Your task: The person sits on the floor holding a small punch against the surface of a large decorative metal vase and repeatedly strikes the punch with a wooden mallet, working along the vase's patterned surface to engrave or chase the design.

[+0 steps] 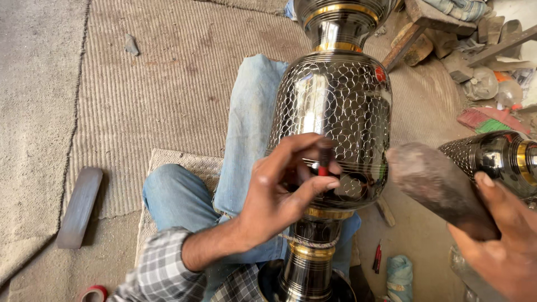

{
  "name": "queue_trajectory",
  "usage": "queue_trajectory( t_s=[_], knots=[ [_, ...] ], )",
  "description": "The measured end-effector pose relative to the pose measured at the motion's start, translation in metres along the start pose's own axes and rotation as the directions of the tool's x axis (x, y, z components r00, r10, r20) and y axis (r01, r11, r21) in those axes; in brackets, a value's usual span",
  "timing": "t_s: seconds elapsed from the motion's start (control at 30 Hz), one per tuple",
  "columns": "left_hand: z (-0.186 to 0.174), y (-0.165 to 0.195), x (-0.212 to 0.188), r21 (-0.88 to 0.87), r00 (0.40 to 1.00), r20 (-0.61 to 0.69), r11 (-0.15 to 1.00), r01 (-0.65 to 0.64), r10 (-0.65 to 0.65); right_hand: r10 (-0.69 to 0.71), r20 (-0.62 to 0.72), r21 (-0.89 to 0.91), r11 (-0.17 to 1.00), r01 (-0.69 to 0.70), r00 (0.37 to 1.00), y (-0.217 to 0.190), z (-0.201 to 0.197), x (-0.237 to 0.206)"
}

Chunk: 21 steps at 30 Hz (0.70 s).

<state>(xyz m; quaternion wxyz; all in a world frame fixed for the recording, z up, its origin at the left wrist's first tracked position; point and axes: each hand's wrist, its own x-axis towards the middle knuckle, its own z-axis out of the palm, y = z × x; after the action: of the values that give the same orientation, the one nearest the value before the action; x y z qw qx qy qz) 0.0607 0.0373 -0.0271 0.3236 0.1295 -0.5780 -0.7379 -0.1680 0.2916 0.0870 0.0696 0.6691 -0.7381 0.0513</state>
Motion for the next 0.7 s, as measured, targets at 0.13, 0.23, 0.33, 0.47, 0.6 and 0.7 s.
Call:
queue_trajectory(
  t_s=[0.13,0.23,0.33,0.47,0.6,0.7],
  knots=[
    [0.011,-0.010,-0.011,-0.010,0.949,-0.120,0.955,-0.296,0.293,0.057,0.195,0.062,0.996,-0.070,0.979,0.019,-0.015,0.025],
    [0.016,-0.016,-0.016,-0.048,0.942,-0.201,0.958,-0.284,0.270,0.456,0.459,0.187,0.789,-0.585,0.762,0.030,-0.022,0.054],
    [0.020,-0.023,-0.020,-0.048,0.919,-0.242,0.942,-0.332,0.312,0.446,0.274,0.154,0.854,-0.497,0.852,0.009,-0.033,0.072],
    [0.019,-0.030,-0.023,0.028,0.902,-0.238,0.931,-0.364,0.360,0.213,0.193,0.437,0.855,-0.278,0.958,-0.020,-0.045,0.100],
    [0.011,-0.029,-0.020,0.184,0.901,-0.190,0.915,-0.358,0.391,-0.169,0.376,0.025,0.985,0.172,0.911,-0.006,-0.056,0.120],
    [0.007,-0.022,-0.017,0.254,0.907,-0.172,0.907,-0.337,0.385,-0.128,0.352,0.070,0.991,0.111,0.927,0.008,-0.056,0.107]
  ],
)
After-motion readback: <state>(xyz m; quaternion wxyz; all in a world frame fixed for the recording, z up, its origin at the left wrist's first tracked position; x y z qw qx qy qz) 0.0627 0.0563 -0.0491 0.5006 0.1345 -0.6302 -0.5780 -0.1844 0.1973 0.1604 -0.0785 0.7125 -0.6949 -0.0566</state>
